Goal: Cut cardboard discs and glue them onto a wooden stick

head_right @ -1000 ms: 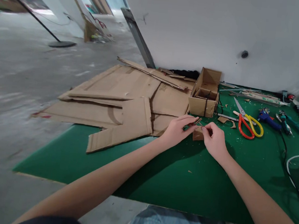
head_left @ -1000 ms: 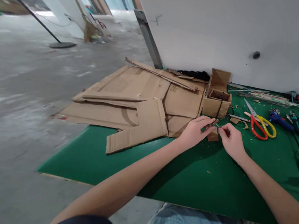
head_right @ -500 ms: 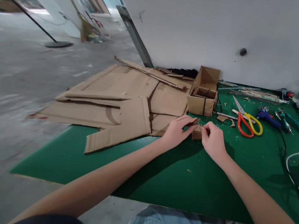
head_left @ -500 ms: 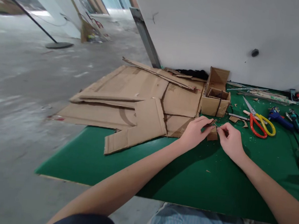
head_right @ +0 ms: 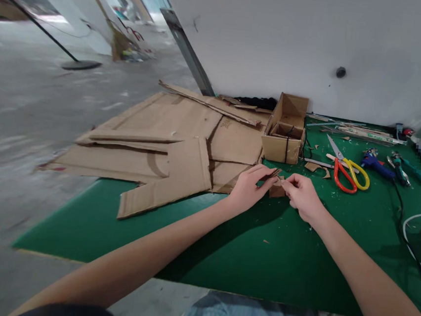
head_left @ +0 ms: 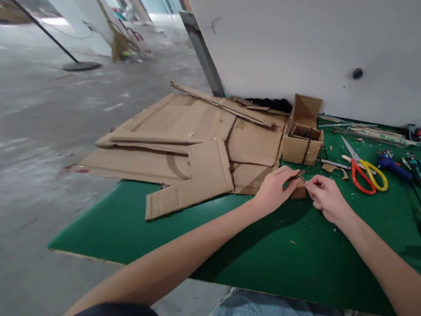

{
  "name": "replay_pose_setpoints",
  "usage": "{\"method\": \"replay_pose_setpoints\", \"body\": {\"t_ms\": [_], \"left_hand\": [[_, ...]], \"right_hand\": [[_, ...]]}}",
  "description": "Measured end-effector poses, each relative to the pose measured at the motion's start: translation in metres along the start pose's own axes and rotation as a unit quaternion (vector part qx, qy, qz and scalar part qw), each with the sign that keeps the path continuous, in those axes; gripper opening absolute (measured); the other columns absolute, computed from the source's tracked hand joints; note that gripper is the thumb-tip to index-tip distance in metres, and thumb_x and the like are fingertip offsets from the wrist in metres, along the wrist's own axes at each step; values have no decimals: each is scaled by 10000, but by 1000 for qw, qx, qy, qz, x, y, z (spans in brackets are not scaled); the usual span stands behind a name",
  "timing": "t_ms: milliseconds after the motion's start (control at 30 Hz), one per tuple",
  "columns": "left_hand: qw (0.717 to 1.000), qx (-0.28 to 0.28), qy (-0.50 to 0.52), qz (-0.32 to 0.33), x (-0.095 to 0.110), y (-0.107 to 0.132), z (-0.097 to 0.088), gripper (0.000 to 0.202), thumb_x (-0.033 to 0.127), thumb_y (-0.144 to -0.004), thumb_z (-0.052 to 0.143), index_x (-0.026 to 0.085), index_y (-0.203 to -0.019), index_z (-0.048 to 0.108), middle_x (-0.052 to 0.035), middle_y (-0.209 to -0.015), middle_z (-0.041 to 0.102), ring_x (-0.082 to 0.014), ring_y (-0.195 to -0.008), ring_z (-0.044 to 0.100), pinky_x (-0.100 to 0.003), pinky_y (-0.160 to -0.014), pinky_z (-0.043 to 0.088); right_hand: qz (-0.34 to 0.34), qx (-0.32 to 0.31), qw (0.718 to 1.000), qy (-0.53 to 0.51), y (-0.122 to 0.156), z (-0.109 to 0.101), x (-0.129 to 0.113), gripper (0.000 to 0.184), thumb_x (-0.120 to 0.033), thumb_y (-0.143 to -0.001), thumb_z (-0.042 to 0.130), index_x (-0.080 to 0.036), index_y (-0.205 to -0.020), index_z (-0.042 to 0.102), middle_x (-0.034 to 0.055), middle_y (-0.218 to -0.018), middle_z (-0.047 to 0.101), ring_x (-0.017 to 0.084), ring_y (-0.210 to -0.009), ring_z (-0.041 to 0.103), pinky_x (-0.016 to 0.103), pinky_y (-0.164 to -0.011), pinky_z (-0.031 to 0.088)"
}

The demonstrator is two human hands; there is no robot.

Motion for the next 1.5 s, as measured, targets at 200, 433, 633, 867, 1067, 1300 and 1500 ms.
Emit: {"method": "replay_pose_setpoints", "body": {"t_ms": [200, 433, 633, 867, 1067, 1300, 1500], "left_hand": [[999, -30, 14, -2, 3, 0, 0, 179, 252, -932, 544, 141, -990, 671, -69, -844, 657, -152, -769, 628, -259, -681, 517], [985, -56, 123, -105, -5, -5, -1, 260, 210, -919, 464, 137, -995, 701, -85, -880, 708, -167, -818, 664, -288, -737, 548], [953, -67, 217, -202, -15, -6, 1, 278, 318, -867, 562, 129, -1018, 698, -90, -917, 742, -177, -815, 703, -306, -770, 580], [929, -26, 272, -250, -24, -5, 4, 197, 319, -874, 553, 149, -890, 651, -47, -779, 712, -148, -675, 701, -287, -688, 598], [925, -14, 273, -264, -28, -5, 5, 227, 355, -875, 562, 140, -866, 634, -54, -782, 703, -132, -623, 688, -251, -601, 586], [974, -119, 109, -161, -16, -6, 5, 221, 302, -897, 504, 162, -852, 669, -44, -734, 703, -151, -650, 655, -262, -600, 527], [966, -259, -9, -3, 11, -17, 17, 235, 179, -874, 468, 187, -744, 663, -47, -753, 664, -170, -724, 614, -272, -652, 476]], "right_hand": [[-46, 8, 994, 97, -4, -10, -5, 260, -428, -761, 634, -214, -675, 514, -47, -579, 478, 82, -463, 325, 250, -449, 224], [-185, 52, 940, 282, -5, -22, -15, 192, -356, -836, 566, -214, -708, 546, -12, -646, 585, 144, -585, 492, 285, -568, 357], [-214, 44, 926, 308, -4, -19, -16, 173, -357, -860, 552, -212, -767, 569, -2, -680, 626, 143, -580, 511, 276, -561, 373], [-217, 48, 891, 396, -3, -23, -17, 169, -352, -901, 525, -221, -808, 578, 9, -751, 671, 146, -616, 545, 274, -585, 362], [-208, 143, 774, 581, -5, -33, -16, 183, -320, -928, 481, -216, -826, 592, 67, -819, 699, 214, -747, 607, 303, -571, 295], [-213, 162, 695, 667, -12, -61, -31, 309, -331, -928, 460, -157, -1148, 590, 158, -1122, 672, 314, -1033, 573, 407, -808, 413], [-12, 201, 661, 723, -11, -127, -42, 375, -381, -940, 397, -114, -1106, 602, 218, -1046, 622, 350, -954, 609, 399, -687, 446]]}}
Point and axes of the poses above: each hand's wrist, its own y-axis away from the middle knuckle, its own z-axis out of the palm, x = y × z, the point moved 3 cm from there along -y, towards the middle knuckle
